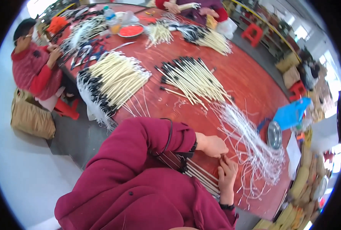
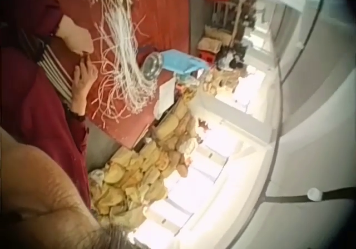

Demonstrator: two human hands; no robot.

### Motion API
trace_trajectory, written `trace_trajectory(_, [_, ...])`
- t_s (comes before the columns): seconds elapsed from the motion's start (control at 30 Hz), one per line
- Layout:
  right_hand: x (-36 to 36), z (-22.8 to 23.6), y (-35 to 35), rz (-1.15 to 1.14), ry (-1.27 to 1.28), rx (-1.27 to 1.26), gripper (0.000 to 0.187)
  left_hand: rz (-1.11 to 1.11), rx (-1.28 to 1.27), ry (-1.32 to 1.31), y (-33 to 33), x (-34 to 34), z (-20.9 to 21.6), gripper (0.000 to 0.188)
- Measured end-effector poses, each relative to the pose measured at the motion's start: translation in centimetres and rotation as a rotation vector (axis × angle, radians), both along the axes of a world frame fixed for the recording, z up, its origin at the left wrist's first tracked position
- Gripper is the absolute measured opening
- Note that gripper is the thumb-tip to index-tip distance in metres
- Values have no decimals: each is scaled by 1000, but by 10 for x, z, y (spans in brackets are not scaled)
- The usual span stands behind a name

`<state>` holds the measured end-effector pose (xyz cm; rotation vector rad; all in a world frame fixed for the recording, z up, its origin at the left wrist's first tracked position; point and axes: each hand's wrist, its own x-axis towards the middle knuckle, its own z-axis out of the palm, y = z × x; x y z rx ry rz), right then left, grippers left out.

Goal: Manually assembling components by inserting white fibers into sleeves on sticks.

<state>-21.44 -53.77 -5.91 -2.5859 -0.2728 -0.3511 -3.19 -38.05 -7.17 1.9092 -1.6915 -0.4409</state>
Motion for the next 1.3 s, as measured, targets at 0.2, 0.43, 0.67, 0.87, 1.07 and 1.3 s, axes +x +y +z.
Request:
trace_trajectory(0.2, [0, -1, 3, -47, 33, -4, 33, 176, -101, -69, 29, 20, 8, 18])
trace_trajectory(0.43, [-3, 2, 8, -64, 45, -35, 35, 466, -260, -85, 83, 36, 30, 15])
trace_trajectory(0.67, [-6, 0, 9, -70, 43, -32, 39, 775, -308, 47, 124, 24, 21, 17])
trace_trajectory(0.87, [-8, -2, 10, -85, 43, -79, 44, 845, -260, 97, 137, 12, 7, 17])
trace_trajectory(1.07, [-7, 5, 16, -74, 74, -85, 42, 914, -190, 126, 147, 14, -3, 16])
trace_trajectory(1.3, [-2, 6, 14, -58, 78, -118, 43, 916, -140, 152, 149, 13, -5, 16])
